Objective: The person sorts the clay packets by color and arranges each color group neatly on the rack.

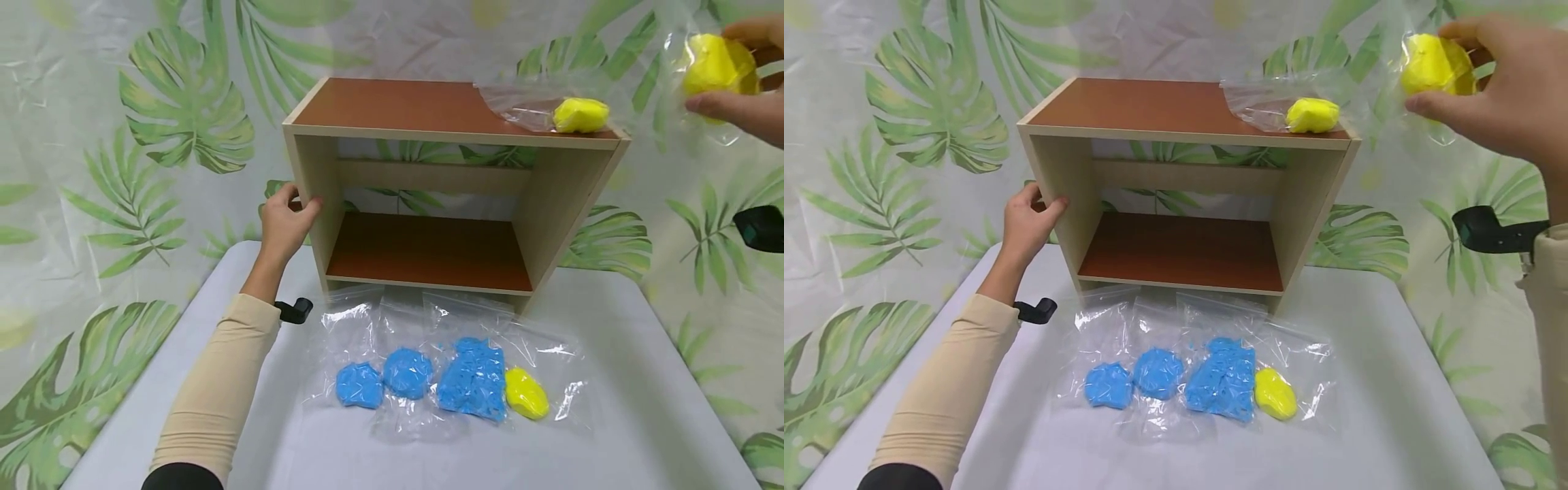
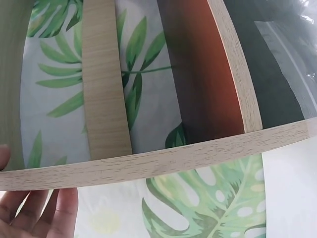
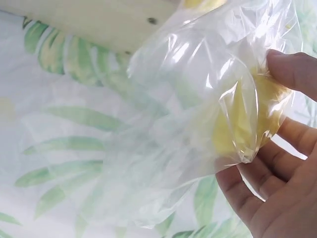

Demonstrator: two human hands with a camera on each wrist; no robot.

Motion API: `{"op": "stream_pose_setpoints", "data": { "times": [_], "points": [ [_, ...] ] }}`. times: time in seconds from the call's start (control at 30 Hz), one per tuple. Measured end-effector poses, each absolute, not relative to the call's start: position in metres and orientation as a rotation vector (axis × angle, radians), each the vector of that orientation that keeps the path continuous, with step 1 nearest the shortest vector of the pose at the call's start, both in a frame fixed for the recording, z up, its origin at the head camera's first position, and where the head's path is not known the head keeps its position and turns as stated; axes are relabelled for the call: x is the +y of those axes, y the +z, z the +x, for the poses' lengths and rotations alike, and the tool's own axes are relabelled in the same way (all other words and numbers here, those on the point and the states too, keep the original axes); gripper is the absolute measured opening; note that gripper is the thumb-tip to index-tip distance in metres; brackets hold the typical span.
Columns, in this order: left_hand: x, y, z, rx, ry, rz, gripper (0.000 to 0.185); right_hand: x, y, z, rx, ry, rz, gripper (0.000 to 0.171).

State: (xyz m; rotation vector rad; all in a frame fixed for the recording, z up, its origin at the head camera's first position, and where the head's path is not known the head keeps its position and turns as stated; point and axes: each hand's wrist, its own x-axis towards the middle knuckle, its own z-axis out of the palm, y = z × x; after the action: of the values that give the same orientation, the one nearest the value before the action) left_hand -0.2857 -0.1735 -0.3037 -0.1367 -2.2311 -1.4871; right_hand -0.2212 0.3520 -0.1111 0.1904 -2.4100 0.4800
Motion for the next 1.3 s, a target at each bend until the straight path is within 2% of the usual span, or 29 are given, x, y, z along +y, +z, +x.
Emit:
{"op": "stream_pose_setpoints", "data": {
  "times": [0.27,0.57,0.8,0.97,1.3],
  "points": [
    [-0.169,-0.306,-0.286,-2.187,-1.485,-0.101,0.036,0.308,-0.080,-0.229,-2.468,0.349,0.405,0.061],
    [-0.167,-0.308,-0.284,-2.214,-1.428,-0.035,0.043,0.258,-0.064,-0.244,-2.508,0.304,0.601,0.062],
    [-0.170,-0.309,-0.284,-2.174,-1.450,-0.012,0.034,0.218,-0.052,-0.255,-2.589,0.281,0.576,0.066],
    [-0.171,-0.307,-0.287,-2.209,-1.441,-0.011,0.035,0.184,-0.058,-0.243,-2.632,0.323,0.640,0.063],
    [-0.167,-0.308,-0.289,-2.234,-1.441,-0.027,0.034,0.150,-0.080,-0.263,-2.699,0.315,0.714,0.060]
  ]
}}
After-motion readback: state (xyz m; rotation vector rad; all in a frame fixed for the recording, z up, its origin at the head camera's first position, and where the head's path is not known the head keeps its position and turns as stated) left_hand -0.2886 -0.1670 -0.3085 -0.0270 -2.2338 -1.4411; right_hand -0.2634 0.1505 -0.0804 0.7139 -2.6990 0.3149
